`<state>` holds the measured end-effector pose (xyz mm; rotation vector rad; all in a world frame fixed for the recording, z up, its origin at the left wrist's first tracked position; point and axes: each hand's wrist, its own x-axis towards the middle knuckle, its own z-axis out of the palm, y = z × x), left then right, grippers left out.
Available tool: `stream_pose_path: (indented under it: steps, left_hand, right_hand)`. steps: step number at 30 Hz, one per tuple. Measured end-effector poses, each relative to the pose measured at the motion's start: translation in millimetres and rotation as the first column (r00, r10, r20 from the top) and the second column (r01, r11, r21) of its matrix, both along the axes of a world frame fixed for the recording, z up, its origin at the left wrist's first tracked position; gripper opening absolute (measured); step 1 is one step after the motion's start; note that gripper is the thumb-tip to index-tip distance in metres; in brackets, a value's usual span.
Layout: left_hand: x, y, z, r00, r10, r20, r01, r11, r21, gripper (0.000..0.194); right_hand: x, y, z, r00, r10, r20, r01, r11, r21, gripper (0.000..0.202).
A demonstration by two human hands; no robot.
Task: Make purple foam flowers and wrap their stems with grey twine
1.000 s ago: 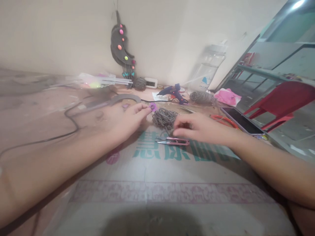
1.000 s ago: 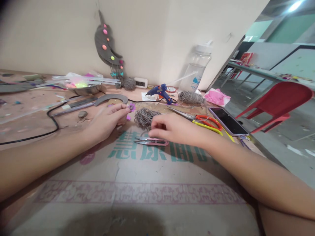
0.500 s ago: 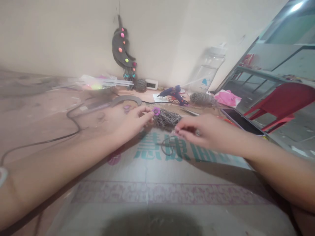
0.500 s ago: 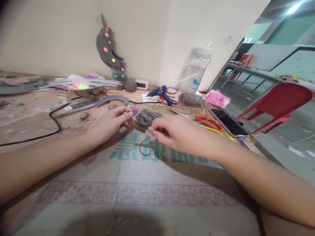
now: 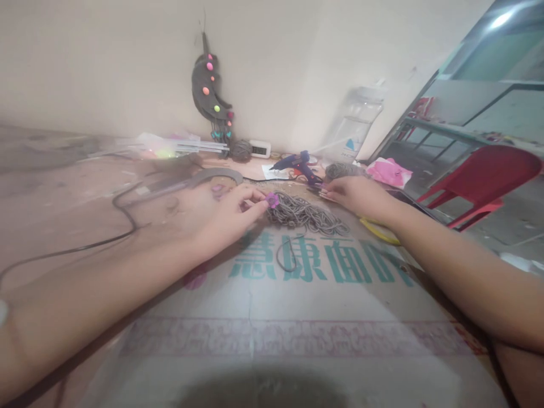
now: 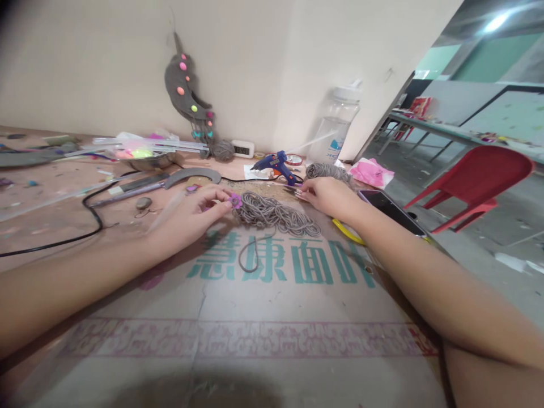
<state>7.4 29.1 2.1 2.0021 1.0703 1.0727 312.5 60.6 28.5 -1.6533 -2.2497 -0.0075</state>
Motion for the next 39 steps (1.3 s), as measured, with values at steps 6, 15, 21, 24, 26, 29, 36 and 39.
stream_pose_path:
  steps: [6,15,21,24,26,29,36,39]
  left_hand:
    - [-1.4,1.0,-4.2,0.998,-0.012,-0.054,0.014,0.999,0.039,0.021]
    - [-2.3,1.8,-7.5,0.994,-0.017,-0.107,0.030,0.992,0.119,0.020]
    - [-1.9,-1.5,-5.4,0.987,-0.070,-0.143,0.092,0.984,0.153,0.019]
    - [-1.7,-3.5,-4.7,0.983,-0.096,-0.154,0.124,0.975,0.184,0.017]
    - [-1.7,-4.3,-4.7,0.983,-0.101,-0.152,0.131,0.969,0.209,0.014]
    - [-1.6,-5.2,-4.6,0.982,-0.099,-0.158,0.136,0.960,0.246,0.012]
    - [0.5,-7.9,-3.7,0.981,-0.090,-0.174,0.145,0.931,0.334,0.011]
    - [0.5,-8.9,-2.7,0.983,-0.083,-0.165,0.135,0.933,0.334,0.011]
  right_hand:
    - [-9.1,-2.7,5.1,0.988,0.030,0.151,-0.056,0.983,0.172,0.022]
    - [-83.0,-77.8,14.7,0.925,0.289,-0.247,-0.303,0.953,-0.017,0.014]
    - [-93.4,-81.0,-8.9,0.847,0.263,-0.462,-0.260,0.963,0.073,0.009]
    - [-94.2,-74.2,-16.4,0.821,0.221,-0.527,-0.243,0.970,0.028,0.011]
    - [-95.3,-71.6,-19.1,0.806,0.204,-0.555,-0.249,0.969,-0.006,0.015]
    - [-98.2,-69.7,-21.0,0.787,0.189,-0.587,-0.288,0.955,-0.078,0.016]
    - [-103.7,-64.9,-23.3,0.739,0.119,-0.663,-0.343,0.914,-0.217,0.018]
    - [-102.9,-62.6,-26.3,0.717,0.074,-0.693,-0.347,0.901,-0.262,0.018]
